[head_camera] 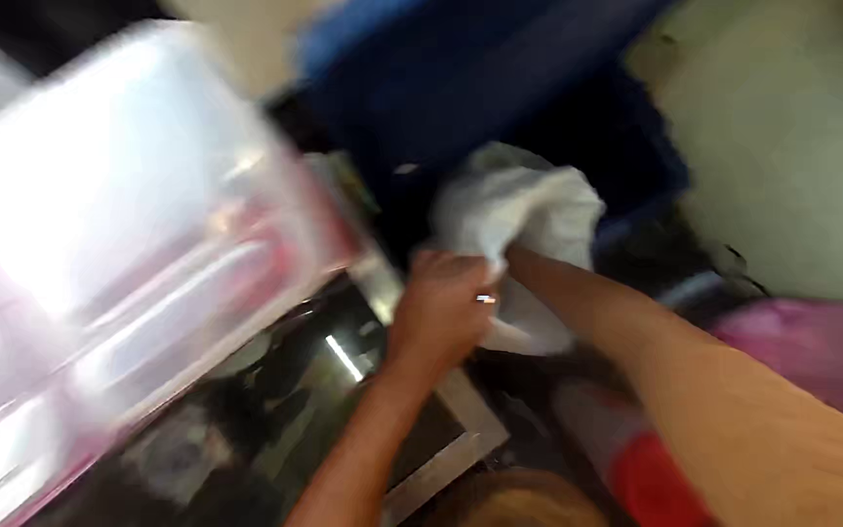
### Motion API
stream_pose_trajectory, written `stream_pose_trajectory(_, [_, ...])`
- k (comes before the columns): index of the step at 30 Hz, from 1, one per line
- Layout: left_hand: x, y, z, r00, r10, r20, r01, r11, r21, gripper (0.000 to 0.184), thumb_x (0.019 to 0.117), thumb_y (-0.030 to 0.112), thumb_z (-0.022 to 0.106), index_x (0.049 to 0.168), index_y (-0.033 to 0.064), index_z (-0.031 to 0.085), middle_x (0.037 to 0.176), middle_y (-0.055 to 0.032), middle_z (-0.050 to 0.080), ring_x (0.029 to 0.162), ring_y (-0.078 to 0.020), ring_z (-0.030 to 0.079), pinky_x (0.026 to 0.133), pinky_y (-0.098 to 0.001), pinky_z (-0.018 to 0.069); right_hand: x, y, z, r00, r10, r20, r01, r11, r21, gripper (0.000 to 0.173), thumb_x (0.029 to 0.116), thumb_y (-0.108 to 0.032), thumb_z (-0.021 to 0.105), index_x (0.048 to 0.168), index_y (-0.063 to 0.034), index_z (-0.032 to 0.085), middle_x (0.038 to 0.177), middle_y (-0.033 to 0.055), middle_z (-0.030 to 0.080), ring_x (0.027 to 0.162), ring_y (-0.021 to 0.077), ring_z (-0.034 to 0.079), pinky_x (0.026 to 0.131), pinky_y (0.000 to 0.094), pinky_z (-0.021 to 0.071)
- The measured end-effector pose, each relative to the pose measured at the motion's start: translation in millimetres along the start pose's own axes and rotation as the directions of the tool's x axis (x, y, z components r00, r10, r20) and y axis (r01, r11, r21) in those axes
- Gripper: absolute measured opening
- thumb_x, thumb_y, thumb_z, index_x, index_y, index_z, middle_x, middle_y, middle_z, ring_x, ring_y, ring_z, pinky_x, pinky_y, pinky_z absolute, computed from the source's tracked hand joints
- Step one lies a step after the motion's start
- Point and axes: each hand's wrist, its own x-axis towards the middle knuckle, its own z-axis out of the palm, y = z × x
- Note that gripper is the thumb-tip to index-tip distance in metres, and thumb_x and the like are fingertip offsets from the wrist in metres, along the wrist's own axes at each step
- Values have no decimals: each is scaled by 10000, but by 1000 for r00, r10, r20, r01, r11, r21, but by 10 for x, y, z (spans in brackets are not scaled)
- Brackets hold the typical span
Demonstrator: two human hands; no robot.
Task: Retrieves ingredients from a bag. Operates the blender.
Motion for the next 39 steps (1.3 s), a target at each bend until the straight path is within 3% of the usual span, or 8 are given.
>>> stream_pose_trajectory(5, [60, -52, 48, 1000, 20, -4, -20, 997, 68, 309, 1030, 269, 559, 801, 94, 671, 727, 2, 633, 781, -134, 627, 873, -402, 498, 557, 558, 525, 989, -9, 148, 23, 996, -88, 448, 1084, -216, 510, 1490, -26, 507, 1582, 177, 446, 1483, 343, 394, 1218, 529, 314])
stream_pose_trajectory(8, [79, -26, 39, 999, 25, 33, -27, 997, 68, 286, 1029, 255, 564, 805, 103, 655, 728, 17, 618, 791, -121, 612, 867, -387, 484, 1113, 980, 1522, 943, -330, -37, 319, 930, -181, 278, 975, -275, 642, 1135, -68, 737, 1215, 210, 691, 1203, 438, 616, 975, 682, 501])
stream_pose_trajectory(13, [124, -3, 50, 997, 30, 68, -37, 995, 97, 300, 1030, 264, 559, 794, 100, 646, 723, 4, 603, 795, -142, 602, 842, -392, 472, 744, 904, 1173, 940, -339, 42, 342, 935, -93, 300, 996, -329, 606, 1110, -89, 744, 1221, 197, 687, 1235, 420, 598, 975, 664, 503])
stream_pose_trajectory(16, [145, 6, 54, 997, 13, 73, -22, 993, 120, 322, 1030, 302, 558, 804, 97, 659, 768, -14, 616, 842, -167, 604, 823, -399, 471, 359, 1057, 788, 954, -298, -18, 290, 912, 289, 372, 1073, -301, 494, 1170, -24, 722, 1215, 207, 684, 1187, 358, 637, 1017, 608, 494])
stream_pose_trajectory(21, [170, 41, 59, 993, -63, 99, 45, 985, 168, 347, 1049, 369, 500, 873, 105, 640, 883, -39, 618, 931, -206, 606, 820, -440, 502, -314, 1350, 507, 986, -32, -164, 163, 386, 908, 476, 1093, -327, 387, 1322, 36, 594, 1279, 187, 634, 1113, 226, 655, 974, 418, 555])
stream_pose_trajectory(30, [96, 84, -1, 996, 12, 91, -19, 996, 82, 405, 1061, 344, 516, 911, -1, 666, 852, -144, 643, 877, -258, 644, 820, -471, 528, -2556, 1242, 343, 843, 131, -522, 539, -214, 815, 527, 1075, -343, 233, 1312, -8, 564, 1218, 167, 672, 1108, 276, 671, 1016, 498, 535])
stream_pose_trajectory(35, [129, 185, 9, 993, 12, 120, -22, 997, 80, 423, 1063, 339, 513, 903, -37, 626, 794, -158, 596, 799, -254, 607, 763, -461, 494, -4300, 1191, -89, 674, 414, -612, 661, 34, 750, 530, 1090, -416, 246, 1384, -84, 535, 1253, 133, 673, 1135, 272, 669, 1022, 509, 537])
stream_pose_trajectory(39, [135, 229, 9, 991, -21, 135, 11, 997, 77, 420, 1062, 335, 499, 886, -32, 604, 769, -147, 562, 771, -249, 580, 735, -462, 466, -4831, 1362, -445, 512, 632, -582, 457, 373, 807, 413, 1104, -321, 353, 1286, -37, 591, 1191, 102, 680, 1091, 208, 680, 1000, 434, 557])
